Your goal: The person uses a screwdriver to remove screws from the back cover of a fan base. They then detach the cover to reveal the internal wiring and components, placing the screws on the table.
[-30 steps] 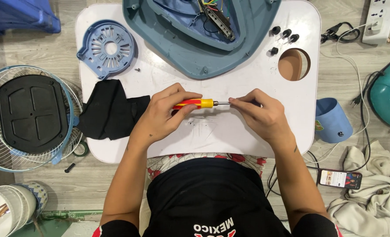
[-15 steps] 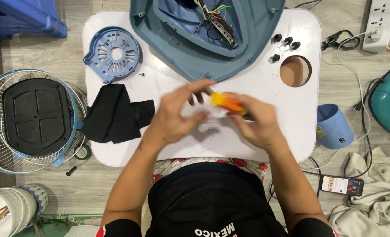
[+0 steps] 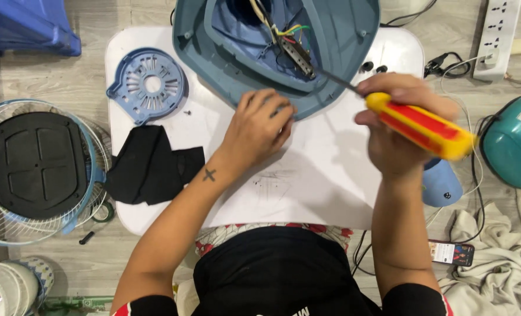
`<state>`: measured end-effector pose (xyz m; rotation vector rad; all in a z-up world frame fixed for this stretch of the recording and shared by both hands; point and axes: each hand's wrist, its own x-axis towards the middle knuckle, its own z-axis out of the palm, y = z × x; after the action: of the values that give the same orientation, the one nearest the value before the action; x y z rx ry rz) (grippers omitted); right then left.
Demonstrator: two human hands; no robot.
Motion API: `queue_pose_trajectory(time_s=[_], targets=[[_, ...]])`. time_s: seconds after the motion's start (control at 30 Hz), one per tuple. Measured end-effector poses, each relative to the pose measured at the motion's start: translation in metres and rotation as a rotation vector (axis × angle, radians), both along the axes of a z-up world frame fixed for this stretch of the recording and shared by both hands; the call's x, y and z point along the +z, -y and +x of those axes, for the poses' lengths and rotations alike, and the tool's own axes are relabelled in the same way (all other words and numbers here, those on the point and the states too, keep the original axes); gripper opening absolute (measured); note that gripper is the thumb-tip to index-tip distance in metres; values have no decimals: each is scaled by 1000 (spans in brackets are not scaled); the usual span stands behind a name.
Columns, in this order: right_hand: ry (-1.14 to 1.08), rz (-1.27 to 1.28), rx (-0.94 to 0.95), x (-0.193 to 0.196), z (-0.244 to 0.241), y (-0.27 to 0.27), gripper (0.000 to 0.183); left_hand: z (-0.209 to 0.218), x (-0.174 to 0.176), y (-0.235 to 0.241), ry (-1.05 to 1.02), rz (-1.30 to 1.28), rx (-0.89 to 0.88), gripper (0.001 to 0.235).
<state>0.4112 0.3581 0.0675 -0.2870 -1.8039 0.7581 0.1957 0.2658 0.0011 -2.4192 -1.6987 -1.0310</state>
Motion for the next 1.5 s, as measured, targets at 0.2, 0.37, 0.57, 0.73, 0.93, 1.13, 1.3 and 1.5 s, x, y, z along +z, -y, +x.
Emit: queue_pose_trajectory(time_s=[0.2,0.37,0.57,0.73,0.93,1.13,1.3,1.5], targets=[[130,30,-89,-23,-9,-6,35,4,-35,2,73,-23,28,12],[104,-27,-58,-30,-5,-12,35,4,-37,-1,84,-48,31,8],[156,-4,-47,-30,1,-13,33,6,-39,1,85,-87,33,8],[200,43,-103,-12,-3,-6,39,8,-42,0,37,-67,63,6],[347,-120,-277,-18,-1,10,39,4,-30,2,-30,-37,49,22],[112,347,-289,5,-22,5,45,3,-27,2,-10,-34,44,23],[159,348,-456,6,-26,22,36,1,-26,2,11,-68,19,24],[185,268,-432,5,-25,32,45,0,-27,3,3,-104,-2,31]])
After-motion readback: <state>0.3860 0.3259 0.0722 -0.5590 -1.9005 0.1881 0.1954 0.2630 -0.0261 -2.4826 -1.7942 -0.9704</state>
